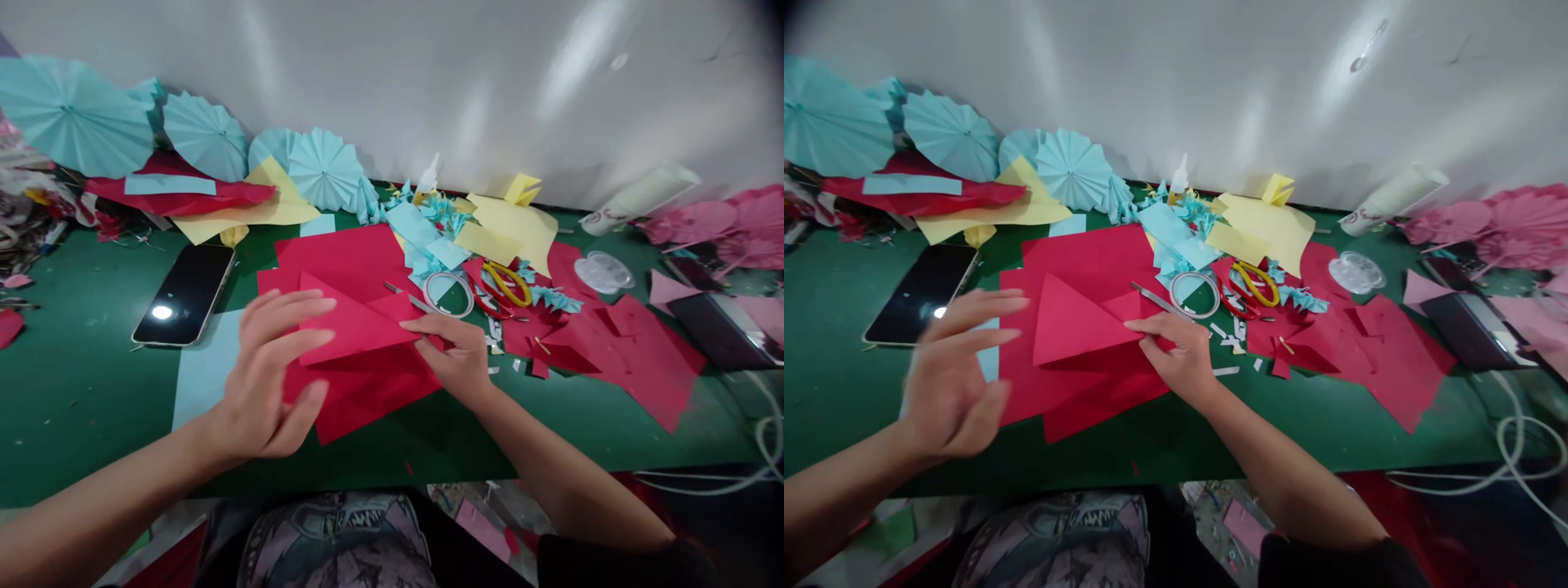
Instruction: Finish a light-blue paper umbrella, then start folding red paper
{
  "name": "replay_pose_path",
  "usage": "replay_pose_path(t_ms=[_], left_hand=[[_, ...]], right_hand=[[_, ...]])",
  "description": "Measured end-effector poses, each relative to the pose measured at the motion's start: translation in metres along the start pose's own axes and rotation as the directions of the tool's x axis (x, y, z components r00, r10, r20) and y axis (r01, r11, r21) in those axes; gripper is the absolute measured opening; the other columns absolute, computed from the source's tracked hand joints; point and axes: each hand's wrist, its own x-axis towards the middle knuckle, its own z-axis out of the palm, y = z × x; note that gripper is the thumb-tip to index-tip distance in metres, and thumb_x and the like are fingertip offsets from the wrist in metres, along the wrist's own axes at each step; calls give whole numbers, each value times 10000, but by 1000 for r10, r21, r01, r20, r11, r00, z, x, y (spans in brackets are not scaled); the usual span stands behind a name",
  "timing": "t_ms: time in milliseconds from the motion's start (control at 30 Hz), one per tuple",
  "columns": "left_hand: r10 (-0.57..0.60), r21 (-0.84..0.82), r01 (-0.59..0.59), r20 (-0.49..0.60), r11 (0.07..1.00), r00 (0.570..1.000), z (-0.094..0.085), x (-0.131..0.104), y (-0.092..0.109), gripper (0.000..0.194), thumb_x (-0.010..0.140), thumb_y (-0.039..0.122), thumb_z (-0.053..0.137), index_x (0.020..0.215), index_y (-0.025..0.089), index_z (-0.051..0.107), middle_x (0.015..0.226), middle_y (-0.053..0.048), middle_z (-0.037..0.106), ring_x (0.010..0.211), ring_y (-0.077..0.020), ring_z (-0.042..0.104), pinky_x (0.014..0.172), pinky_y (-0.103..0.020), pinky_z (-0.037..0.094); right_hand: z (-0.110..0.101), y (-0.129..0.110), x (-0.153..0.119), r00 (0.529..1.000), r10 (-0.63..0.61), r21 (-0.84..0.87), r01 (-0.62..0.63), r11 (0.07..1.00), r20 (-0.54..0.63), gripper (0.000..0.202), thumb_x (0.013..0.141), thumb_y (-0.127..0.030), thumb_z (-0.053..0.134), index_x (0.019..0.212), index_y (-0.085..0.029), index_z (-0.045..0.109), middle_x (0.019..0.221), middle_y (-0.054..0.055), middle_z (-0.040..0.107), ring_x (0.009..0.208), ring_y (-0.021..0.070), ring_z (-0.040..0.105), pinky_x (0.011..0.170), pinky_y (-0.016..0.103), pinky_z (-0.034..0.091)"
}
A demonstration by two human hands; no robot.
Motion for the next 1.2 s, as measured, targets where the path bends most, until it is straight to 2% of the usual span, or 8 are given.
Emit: replay_pose_path(t_ms=[100, 367, 667, 767, 867, 967, 1067, 1200], left_hand=[[94, -41, -94, 20, 995, 995, 7, 10, 7, 296, 839, 148, 429, 1133, 184, 429, 1144, -103, 536, 1105, -206, 487, 927, -409, 414], [100, 113, -119, 157, 986, 982, 25, 10, -2, 171, 886, 263, 416, 984, 160, 511, 930, -85, 595, 877, -214, 541, 783, -379, 416], [-201, -16, 237, 477, 971, 856, 23, 14, 3, 247, 914, 335, 319, 785, 195, 477, 658, -1, 577, 597, -160, 561, 535, -259, 376], [-337, 55, 347, 416, 936, 844, 24, 13, -2, 213, 913, 311, 313, 876, 188, 482, 683, -17, 593, 608, -178, 586, 543, -279, 398], [-376, 11, 384, 230, 923, 898, 28, 11, -12, 201, 887, 226, 348, 1064, 163, 420, 901, -74, 604, 790, -186, 611, 658, -309, 466], [-280, 87, 273, 87, 958, 956, 32, 9, -21, 357, 845, 196, 409, 1192, 129, 361, 1168, -164, 489, 1093, -248, 508, 862, -406, 447], [-54, 175, 25, 163, 984, 985, 35, 8, -25, 411, 858, 204, 397, 1259, 125, 362, 1351, -179, 366, 1294, -279, 296, 1001, -455, 335], [99, 167, -200, 475, 965, 874, 40, 7, -26, 519, 899, 370, 340, 1360, 137, 289, 1454, -120, 265, 1354, -237, 176, 1080, -423, 206]], right_hand=[[1, 2, 3, 998, 22, 116, -28, 993, 52, 209, 757, -138, 499, 817, -232, 675, 800, 17, 689, 737, 145, 625, 712, 322, 507], [-1, 5, 4, 984, 40, 285, -90, 954, 175, 184, 731, -130, 504, 743, -239, 651, 804, 14, 674, 848, 156, 616, 762, 329, 502], [3, 10, 1, 950, 215, 302, -278, 912, 226, 328, 771, -120, 420, 973, -251, 643, 1010, 23, 666, 965, 155, 600, 858, 327, 466], [2, 12, 6, 951, 205, 131, -239, 962, 229, 422, 813, -159, 422, 1226, -233, 465, 1083, 66, 629, 964, 171, 593, 832, 352, 472], [-2, 20, 9, 981, 122, -205, -90, 975, 150, 363, 812, -167, 433, 1171, -201, 480, 1041, 94, 611, 963, 208, 570, 826, 390, 461], [-10, 31, 10, 988, 97, -441, -34, 897, 121, 217, 809, -165, 434, 985, -181, 561, 986, 110, 576, 960, 242, 542, 811, 404, 456], [-17, 38, 9, 977, 161, -590, -47, 806, 142, 185, 810, -186, 459, 961, -165, 564, 941, 119, 542, 944, 269, 516, 802, 426, 444], [-19, 39, 5, 965, 218, -682, -61, 729, 146, 195, 825, -213, 462, 992, -171, 552, 911, 117, 507, 917, 279, 499, 760, 433, 448]])
